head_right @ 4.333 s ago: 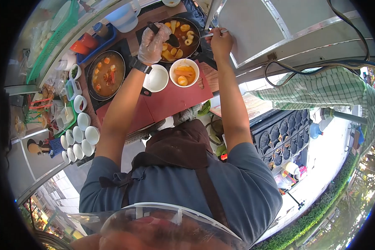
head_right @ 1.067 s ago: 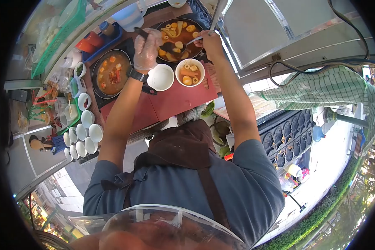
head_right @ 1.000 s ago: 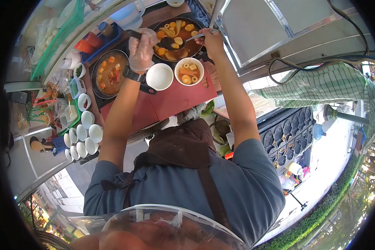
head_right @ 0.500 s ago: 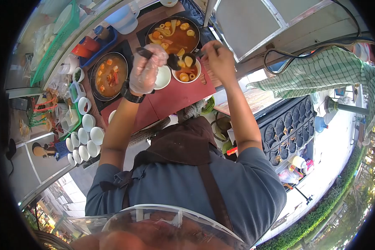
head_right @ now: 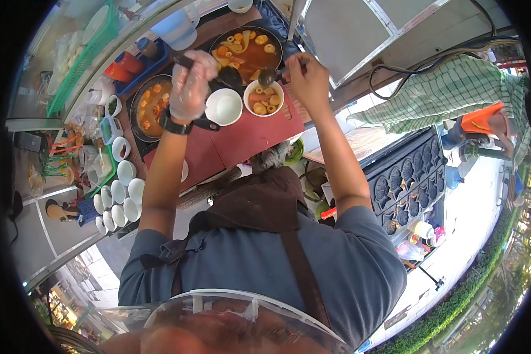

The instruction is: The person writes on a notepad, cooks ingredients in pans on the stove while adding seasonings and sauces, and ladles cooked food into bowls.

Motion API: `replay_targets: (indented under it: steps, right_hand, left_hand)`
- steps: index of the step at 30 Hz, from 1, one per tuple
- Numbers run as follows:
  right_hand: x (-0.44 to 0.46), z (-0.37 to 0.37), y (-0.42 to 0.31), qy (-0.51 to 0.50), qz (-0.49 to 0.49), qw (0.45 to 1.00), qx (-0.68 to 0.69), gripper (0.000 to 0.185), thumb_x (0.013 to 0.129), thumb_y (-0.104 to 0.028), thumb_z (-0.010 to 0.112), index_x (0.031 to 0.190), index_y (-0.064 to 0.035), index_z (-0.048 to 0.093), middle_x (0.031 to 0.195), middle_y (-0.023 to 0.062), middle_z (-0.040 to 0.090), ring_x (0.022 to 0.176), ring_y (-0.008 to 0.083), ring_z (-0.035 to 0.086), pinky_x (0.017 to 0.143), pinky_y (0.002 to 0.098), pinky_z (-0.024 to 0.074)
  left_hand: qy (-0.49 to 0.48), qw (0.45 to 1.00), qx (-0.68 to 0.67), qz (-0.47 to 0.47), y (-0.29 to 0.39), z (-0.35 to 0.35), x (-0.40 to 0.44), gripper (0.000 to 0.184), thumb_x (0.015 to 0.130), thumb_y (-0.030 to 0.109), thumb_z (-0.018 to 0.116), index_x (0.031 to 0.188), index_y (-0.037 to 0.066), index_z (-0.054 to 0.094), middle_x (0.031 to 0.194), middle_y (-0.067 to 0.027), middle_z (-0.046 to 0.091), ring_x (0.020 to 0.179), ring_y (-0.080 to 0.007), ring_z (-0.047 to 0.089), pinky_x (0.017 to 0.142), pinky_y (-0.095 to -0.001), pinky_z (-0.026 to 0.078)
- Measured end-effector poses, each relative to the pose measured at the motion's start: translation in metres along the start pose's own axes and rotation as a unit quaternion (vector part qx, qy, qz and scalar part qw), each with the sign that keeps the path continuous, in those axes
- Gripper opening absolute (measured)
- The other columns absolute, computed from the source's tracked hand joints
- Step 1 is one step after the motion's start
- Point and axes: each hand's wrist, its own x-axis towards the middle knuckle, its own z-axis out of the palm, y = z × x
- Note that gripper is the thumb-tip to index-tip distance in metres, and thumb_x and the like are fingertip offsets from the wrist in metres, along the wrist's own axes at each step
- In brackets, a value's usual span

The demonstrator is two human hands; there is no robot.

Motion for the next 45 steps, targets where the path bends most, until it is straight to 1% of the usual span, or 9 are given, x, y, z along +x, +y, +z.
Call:
replay_targets:
  steps: [6, 9, 19, 21, 24, 32, 34, 38, 45]
  right_hand:
    - [0.059, 0.055, 0.030, -0.042, -0.031, 0.995, 0.086, 0.019, 0.099, -0.014, 0.068, 0.106, 0.0029, 0.071, 0.091, 0.0130, 0.077, 0.082, 0.0170, 0.076, 0.073, 0.0283, 0.0579]
    - [0.073, 0.062, 0.036, -0.135, -0.094, 0.985, -0.057, 0.017, 0.097, -0.009, 0.069, 0.113, -0.0036, 0.073, 0.104, 0.0130, 0.074, 0.088, 0.0265, 0.071, 0.084, 0.0361, 0.0561]
    - [0.084, 0.091, 0.048, -0.301, -0.316, 0.898, -0.054, 0.017, 0.096, -0.016, 0.069, 0.109, -0.0069, 0.073, 0.109, 0.0124, 0.074, 0.104, 0.0301, 0.070, 0.089, 0.0385, 0.0553]
    - [0.086, 0.081, 0.040, -0.286, -0.168, 0.935, -0.127, 0.018, 0.098, -0.018, 0.067, 0.109, -0.0060, 0.073, 0.108, 0.0128, 0.074, 0.101, 0.0317, 0.070, 0.089, 0.0385, 0.0553]
    - [0.107, 0.088, 0.033, -0.143, -0.202, 0.962, -0.115, 0.014, 0.095, -0.010, 0.069, 0.106, -0.0035, 0.073, 0.099, 0.0147, 0.075, 0.089, 0.0326, 0.072, 0.081, 0.0361, 0.0563]
    - [0.148, 0.110, 0.062, -0.180, -0.217, 0.955, -0.093, 0.016, 0.096, -0.012, 0.068, 0.109, -0.0066, 0.074, 0.100, 0.0130, 0.075, 0.088, 0.0297, 0.073, 0.080, 0.0363, 0.0565]
    - [0.144, 0.098, 0.057, -0.218, -0.108, 0.967, -0.079, 0.017, 0.096, -0.013, 0.068, 0.110, -0.0056, 0.073, 0.099, 0.0141, 0.076, 0.088, 0.0286, 0.074, 0.080, 0.0357, 0.0568]
    - [0.151, 0.090, 0.065, -0.078, -0.152, 0.983, -0.060, 0.023, 0.100, -0.019, 0.065, 0.110, 0.0001, 0.072, 0.102, 0.0135, 0.078, 0.092, 0.0225, 0.077, 0.079, 0.0337, 0.0579]
    - [0.147, 0.099, 0.081, -0.080, -0.197, 0.975, -0.070, 0.016, 0.097, -0.010, 0.066, 0.108, 0.0001, 0.071, 0.096, 0.0183, 0.074, 0.087, 0.0309, 0.074, 0.077, 0.0371, 0.0566]
  left_hand:
    - [0.044, 0.984, 0.166, 0.041, -0.048, -0.047, 0.026, 0.017, 0.106, 0.010, 0.052, 0.104, -0.002, 0.064, 0.085, -0.0048, 0.063, 0.077, -0.0131, 0.055, 0.076, -0.0284, 0.049]
    - [0.042, 0.973, 0.221, 0.047, -0.053, -0.050, 0.029, 0.012, 0.108, 0.007, 0.050, 0.108, 0.001, 0.060, 0.098, -0.0057, 0.063, 0.085, -0.0156, 0.058, 0.085, -0.0320, 0.049]
    - [0.089, 0.984, 0.141, 0.057, -0.066, -0.071, 0.028, 0.012, 0.108, 0.007, 0.050, 0.110, 0.001, 0.061, 0.092, -0.0041, 0.063, 0.088, -0.0164, 0.061, 0.090, -0.0343, 0.051]
    - [0.083, 0.969, 0.230, 0.049, -0.061, -0.073, 0.026, 0.015, 0.106, 0.006, 0.052, 0.112, 0.000, 0.065, 0.094, -0.0060, 0.070, 0.083, -0.0133, 0.064, 0.081, -0.0288, 0.053]
    - [0.043, 0.967, 0.249, -0.008, -0.056, -0.074, 0.026, 0.020, 0.110, 0.014, 0.050, 0.115, -0.001, 0.062, 0.094, -0.0043, 0.065, 0.090, -0.0151, 0.063, 0.086, -0.0307, 0.052]
    - [0.055, 0.973, 0.226, -0.003, -0.076, -0.057, 0.039, 0.017, 0.110, 0.014, 0.048, 0.111, 0.002, 0.060, 0.099, -0.0067, 0.066, 0.092, -0.0163, 0.066, 0.093, -0.0331, 0.054]
    - [0.063, 0.976, 0.207, 0.007, -0.083, -0.059, 0.043, 0.016, 0.110, 0.013, 0.048, 0.109, 0.002, 0.059, 0.097, -0.0067, 0.065, 0.094, -0.0169, 0.066, 0.097, -0.0359, 0.054]
    - [0.049, 0.982, 0.181, 0.021, -0.108, -0.063, 0.056, 0.016, 0.111, 0.015, 0.049, 0.110, 0.002, 0.059, 0.097, -0.0066, 0.065, 0.095, -0.0168, 0.066, 0.098, -0.0370, 0.055]
    - [0.029, 0.981, 0.194, 0.008, -0.133, -0.052, 0.070, 0.021, 0.111, 0.021, 0.050, 0.110, 0.003, 0.061, 0.092, -0.0048, 0.064, 0.093, -0.0161, 0.067, 0.095, -0.0335, 0.055]
